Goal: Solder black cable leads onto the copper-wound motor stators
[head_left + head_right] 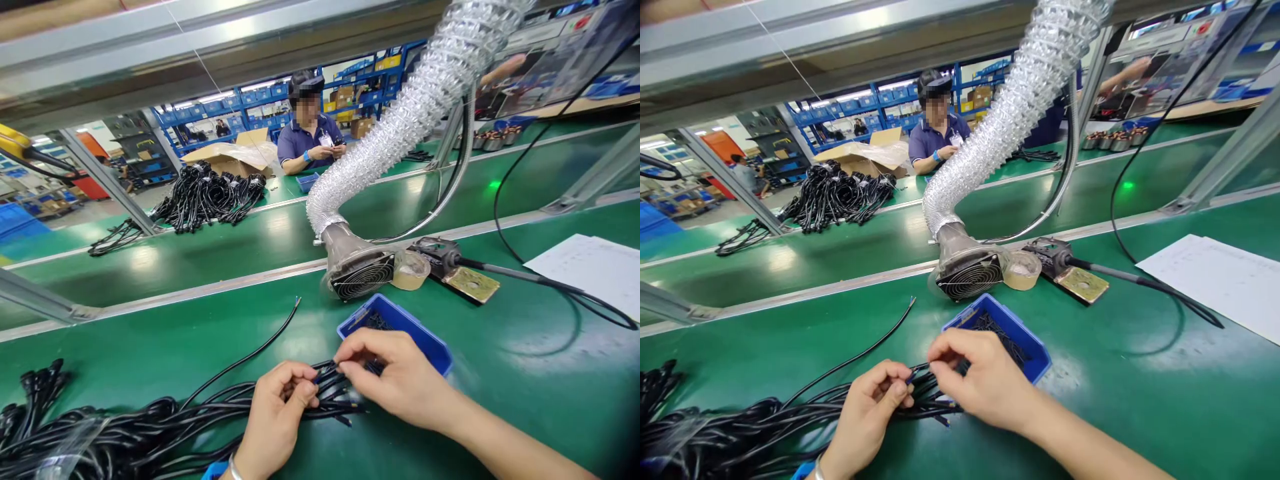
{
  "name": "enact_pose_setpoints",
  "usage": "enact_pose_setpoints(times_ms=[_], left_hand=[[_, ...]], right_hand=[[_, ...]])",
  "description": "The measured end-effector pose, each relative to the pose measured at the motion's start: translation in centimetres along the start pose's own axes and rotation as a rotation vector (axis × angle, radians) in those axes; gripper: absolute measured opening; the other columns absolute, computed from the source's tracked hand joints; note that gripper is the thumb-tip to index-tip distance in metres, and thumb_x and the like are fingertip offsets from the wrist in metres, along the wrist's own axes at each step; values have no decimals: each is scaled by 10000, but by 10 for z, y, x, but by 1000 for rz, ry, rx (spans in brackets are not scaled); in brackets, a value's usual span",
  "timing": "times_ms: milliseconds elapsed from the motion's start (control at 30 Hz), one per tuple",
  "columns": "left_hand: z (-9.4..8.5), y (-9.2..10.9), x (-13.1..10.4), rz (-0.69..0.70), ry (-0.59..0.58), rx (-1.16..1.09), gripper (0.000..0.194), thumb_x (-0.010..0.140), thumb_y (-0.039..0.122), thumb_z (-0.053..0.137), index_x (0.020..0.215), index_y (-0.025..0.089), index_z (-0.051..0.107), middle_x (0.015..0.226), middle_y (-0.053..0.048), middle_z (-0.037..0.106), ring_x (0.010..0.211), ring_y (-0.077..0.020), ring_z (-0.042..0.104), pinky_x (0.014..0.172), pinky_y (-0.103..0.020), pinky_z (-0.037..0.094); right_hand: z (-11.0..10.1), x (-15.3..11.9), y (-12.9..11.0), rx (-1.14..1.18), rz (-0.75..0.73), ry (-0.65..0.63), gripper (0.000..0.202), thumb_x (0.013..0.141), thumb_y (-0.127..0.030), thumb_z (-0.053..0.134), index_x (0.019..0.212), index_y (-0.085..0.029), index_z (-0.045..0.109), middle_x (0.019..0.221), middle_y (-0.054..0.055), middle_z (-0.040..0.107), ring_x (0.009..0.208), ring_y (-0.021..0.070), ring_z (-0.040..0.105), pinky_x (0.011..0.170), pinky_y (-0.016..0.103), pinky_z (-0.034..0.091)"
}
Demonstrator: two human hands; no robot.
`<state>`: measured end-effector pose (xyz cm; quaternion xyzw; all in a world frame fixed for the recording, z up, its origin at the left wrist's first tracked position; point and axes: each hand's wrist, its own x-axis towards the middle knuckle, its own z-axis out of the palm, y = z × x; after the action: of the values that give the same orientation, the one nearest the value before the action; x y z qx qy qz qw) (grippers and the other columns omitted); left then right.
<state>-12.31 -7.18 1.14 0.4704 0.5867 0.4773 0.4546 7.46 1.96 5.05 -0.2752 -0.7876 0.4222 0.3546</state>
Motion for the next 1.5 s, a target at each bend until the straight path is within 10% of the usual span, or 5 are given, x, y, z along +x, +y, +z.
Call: enact_pose_setpoints(times_ms=[800,1000,1233,1367,1500], left_hand=[[-1,-8,-3,52,-62,53,239,845,405,648,865,171,599,756,-17,610,670,-140,571,643,-237,475],[-4,20,1,109,-208,500,131,853,324,649,814,199,656,802,-4,664,765,-154,592,731,-244,449],[8,38,60,58,-50,1152,217,923,239,528,1070,120,635,1074,-137,631,1038,-279,571,945,-404,430],[17,26,103,-53,96,1105,239,859,112,555,1080,25,581,1167,-263,544,1160,-368,499,958,-499,406],[17,25,96,-27,23,929,153,888,87,465,998,95,570,1059,-184,605,1039,-270,588,905,-404,452]], right_hand=[[28,-7,0,49,-1,-125,262,769,-70,544,999,-167,623,809,-5,677,692,105,655,672,172,514],[-15,0,-3,-167,89,-185,232,776,-93,602,970,-210,651,861,-27,681,700,111,623,681,190,484],[-36,3,35,-749,167,-411,233,831,-162,595,1049,-146,675,1047,122,665,1031,294,598,913,397,454],[-25,1,38,-837,156,-518,150,869,-143,554,960,-120,671,1006,136,655,973,292,609,880,392,470],[-29,2,33,-808,114,-470,174,913,-130,513,824,-154,661,859,82,641,852,248,607,783,352,469]])
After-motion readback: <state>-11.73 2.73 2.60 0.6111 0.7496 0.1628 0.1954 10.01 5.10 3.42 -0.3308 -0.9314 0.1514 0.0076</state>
